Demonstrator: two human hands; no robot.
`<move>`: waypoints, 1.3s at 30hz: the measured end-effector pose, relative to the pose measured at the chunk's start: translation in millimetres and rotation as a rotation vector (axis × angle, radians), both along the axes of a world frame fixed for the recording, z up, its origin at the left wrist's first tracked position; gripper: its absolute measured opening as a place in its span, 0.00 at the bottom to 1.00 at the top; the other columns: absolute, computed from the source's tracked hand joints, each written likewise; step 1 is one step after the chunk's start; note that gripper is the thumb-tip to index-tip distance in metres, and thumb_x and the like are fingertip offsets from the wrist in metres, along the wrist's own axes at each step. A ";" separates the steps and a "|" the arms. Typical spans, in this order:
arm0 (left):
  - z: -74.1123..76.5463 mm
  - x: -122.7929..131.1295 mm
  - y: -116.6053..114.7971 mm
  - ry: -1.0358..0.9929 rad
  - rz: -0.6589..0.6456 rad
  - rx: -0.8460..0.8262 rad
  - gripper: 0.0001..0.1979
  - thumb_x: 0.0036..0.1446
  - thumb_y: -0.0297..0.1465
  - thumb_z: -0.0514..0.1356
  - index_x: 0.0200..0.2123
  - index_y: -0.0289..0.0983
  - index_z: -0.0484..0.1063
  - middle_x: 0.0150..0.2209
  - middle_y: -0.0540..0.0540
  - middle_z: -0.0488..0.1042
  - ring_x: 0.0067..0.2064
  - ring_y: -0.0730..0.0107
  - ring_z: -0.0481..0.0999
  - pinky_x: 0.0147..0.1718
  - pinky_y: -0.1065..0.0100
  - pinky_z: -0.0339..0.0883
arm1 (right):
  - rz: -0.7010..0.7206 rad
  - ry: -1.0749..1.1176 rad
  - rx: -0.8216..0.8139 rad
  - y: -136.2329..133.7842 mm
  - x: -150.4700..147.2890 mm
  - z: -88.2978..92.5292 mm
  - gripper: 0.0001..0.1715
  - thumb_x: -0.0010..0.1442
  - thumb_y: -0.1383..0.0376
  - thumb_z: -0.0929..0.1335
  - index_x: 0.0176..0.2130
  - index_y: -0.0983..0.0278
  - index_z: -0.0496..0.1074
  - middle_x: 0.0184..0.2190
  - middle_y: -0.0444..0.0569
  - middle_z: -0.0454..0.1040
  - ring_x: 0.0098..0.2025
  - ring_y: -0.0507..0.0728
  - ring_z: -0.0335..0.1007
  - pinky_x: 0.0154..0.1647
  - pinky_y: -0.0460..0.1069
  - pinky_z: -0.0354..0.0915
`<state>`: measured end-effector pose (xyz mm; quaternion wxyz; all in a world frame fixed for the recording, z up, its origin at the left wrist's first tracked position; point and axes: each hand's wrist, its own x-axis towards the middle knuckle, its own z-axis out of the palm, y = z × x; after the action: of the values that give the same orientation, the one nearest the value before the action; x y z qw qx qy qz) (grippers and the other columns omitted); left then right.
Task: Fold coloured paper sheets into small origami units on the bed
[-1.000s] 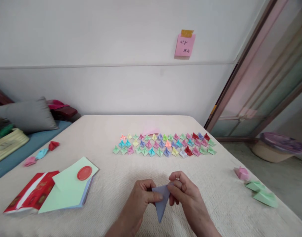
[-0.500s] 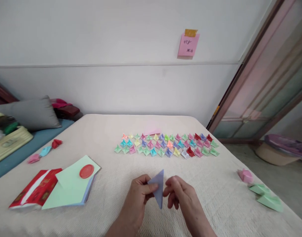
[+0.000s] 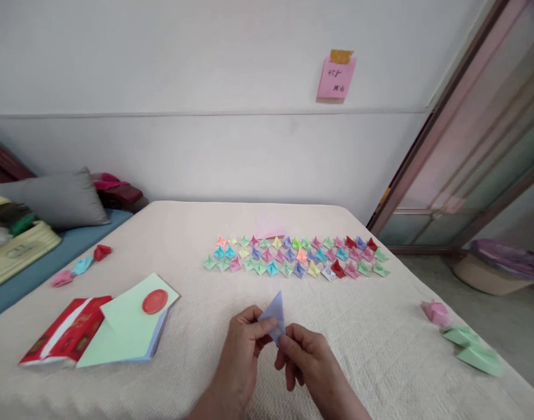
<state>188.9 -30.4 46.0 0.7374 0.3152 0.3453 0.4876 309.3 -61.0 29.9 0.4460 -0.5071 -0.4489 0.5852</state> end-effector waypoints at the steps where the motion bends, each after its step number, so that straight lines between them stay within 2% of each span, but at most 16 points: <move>1: 0.8 -0.6 0.5 0.004 -0.008 0.004 0.09 0.48 0.26 0.61 0.19 0.36 0.65 0.18 0.53 0.66 0.22 0.74 0.65 0.25 0.70 0.59 | 0.001 0.004 0.002 -0.2 0.6 0.3 0.16 0.57 0.56 0.65 0.24 0.64 0.65 0.19 0.43 0.71 0.13 0.46 0.61 0.15 0.43 0.45; 5: 1.0 -4.5 4.0 0.116 -0.015 0.025 0.09 0.47 0.25 0.61 0.19 0.35 0.66 0.19 0.52 0.67 0.24 0.73 0.66 0.31 0.68 0.62 | -0.025 -0.012 -0.005 0.3 2.6 1.5 0.16 0.57 0.58 0.63 0.22 0.63 0.63 0.16 0.39 0.65 0.13 0.45 0.56 0.16 0.43 0.46; 10: -5.4 -5.3 6.5 0.254 0.045 0.053 0.08 0.45 0.26 0.63 0.19 0.35 0.67 0.20 0.52 0.67 0.26 0.72 0.65 0.32 0.68 0.60 | -0.133 -0.148 0.037 2.7 3.7 -1.6 0.17 0.59 0.58 0.62 0.23 0.62 0.62 0.16 0.38 0.63 0.15 0.47 0.56 0.16 0.43 0.49; 13: -8.7 -2.3 4.5 0.205 0.089 0.057 0.08 0.47 0.28 0.64 0.20 0.35 0.68 0.21 0.52 0.68 0.27 0.72 0.66 0.33 0.68 0.61 | -0.181 -0.224 0.112 2.0 2.9 -1.1 0.15 0.59 0.58 0.63 0.24 0.62 0.63 0.17 0.38 0.63 0.16 0.48 0.58 0.18 0.43 0.53; 18: -7.4 0.5 0.5 0.047 0.056 0.019 0.09 0.47 0.27 0.66 0.20 0.36 0.69 0.22 0.52 0.69 0.28 0.73 0.66 0.33 0.70 0.62 | -0.213 -0.259 0.157 -0.3 4.7 1.5 0.17 0.59 0.58 0.64 0.21 0.61 0.61 0.15 0.38 0.63 0.15 0.48 0.58 0.17 0.43 0.55; 21: -7.0 1.4 -0.8 -0.034 0.044 0.009 0.06 0.48 0.26 0.66 0.22 0.35 0.71 0.23 0.51 0.71 0.28 0.74 0.67 0.34 0.71 0.62 | -0.276 -0.256 0.212 0.3 8.7 1.1 0.16 0.57 0.57 0.66 0.21 0.62 0.65 0.16 0.40 0.66 0.18 0.50 0.61 0.19 0.44 0.58; 23: -8.7 3.1 -1.9 -0.092 0.040 -0.011 0.03 0.48 0.26 0.65 0.25 0.35 0.74 0.26 0.50 0.72 0.30 0.74 0.68 0.36 0.71 0.62 | -0.337 -0.263 0.277 0.8 10.9 1.1 0.10 0.53 0.58 0.70 0.28 0.62 0.72 0.22 0.43 0.72 0.24 0.52 0.67 0.26 0.44 0.62; 25: -11.2 5.3 -3.3 -0.130 0.033 -0.036 0.02 0.49 0.26 0.66 0.27 0.35 0.75 0.29 0.49 0.73 0.32 0.74 0.69 0.37 0.72 0.62 | -0.371 -0.249 0.318 1.0 12.0 1.6 0.11 0.51 0.59 0.71 0.36 0.61 0.75 0.29 0.46 0.76 0.31 0.54 0.70 0.32 0.46 0.65; 28: -12.8 7.8 -4.7 -0.115 0.020 -0.035 0.02 0.49 0.26 0.66 0.29 0.35 0.76 0.29 0.50 0.73 0.31 0.75 0.68 0.35 0.72 0.61 | -0.361 -0.190 0.322 0.9 13.2 3.3 0.08 0.53 0.61 0.70 0.35 0.59 0.77 0.28 0.45 0.77 0.30 0.54 0.71 0.33 0.46 0.66; 33: -6.0 5.1 -1.3 0.017 -0.016 0.140 0.06 0.46 0.25 0.66 0.31 0.36 0.77 0.28 0.50 0.74 0.31 0.71 0.68 0.34 0.70 0.60 | -0.287 -0.166 0.314 -0.1 19.6 10.8 0.05 0.53 0.62 0.70 0.30 0.59 0.77 0.22 0.43 0.74 0.27 0.54 0.69 0.29 0.46 0.64; 37: -0.1 2.0 -0.3 0.114 -0.039 0.192 0.02 0.46 0.27 0.67 0.26 0.35 0.76 0.25 0.50 0.74 0.30 0.68 0.69 0.35 0.67 0.61 | -0.200 -0.198 0.311 -2.1 24.4 15.1 0.07 0.55 0.61 0.69 0.29 0.60 0.77 0.21 0.44 0.72 0.26 0.55 0.67 0.28 0.47 0.64; 39: 1.4 2.3 -1.7 0.140 -0.038 0.185 0.02 0.46 0.27 0.66 0.24 0.35 0.76 0.24 0.50 0.74 0.30 0.69 0.69 0.35 0.67 0.61 | -0.202 -0.210 0.309 -3.0 24.8 15.0 0.08 0.56 0.60 0.69 0.31 0.60 0.76 0.22 0.44 0.72 0.26 0.54 0.67 0.28 0.47 0.63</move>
<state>191.2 -32.1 47.4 0.6883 0.4218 0.3434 0.4800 334.1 -64.0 44.9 0.5255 -0.5334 -0.5242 0.4056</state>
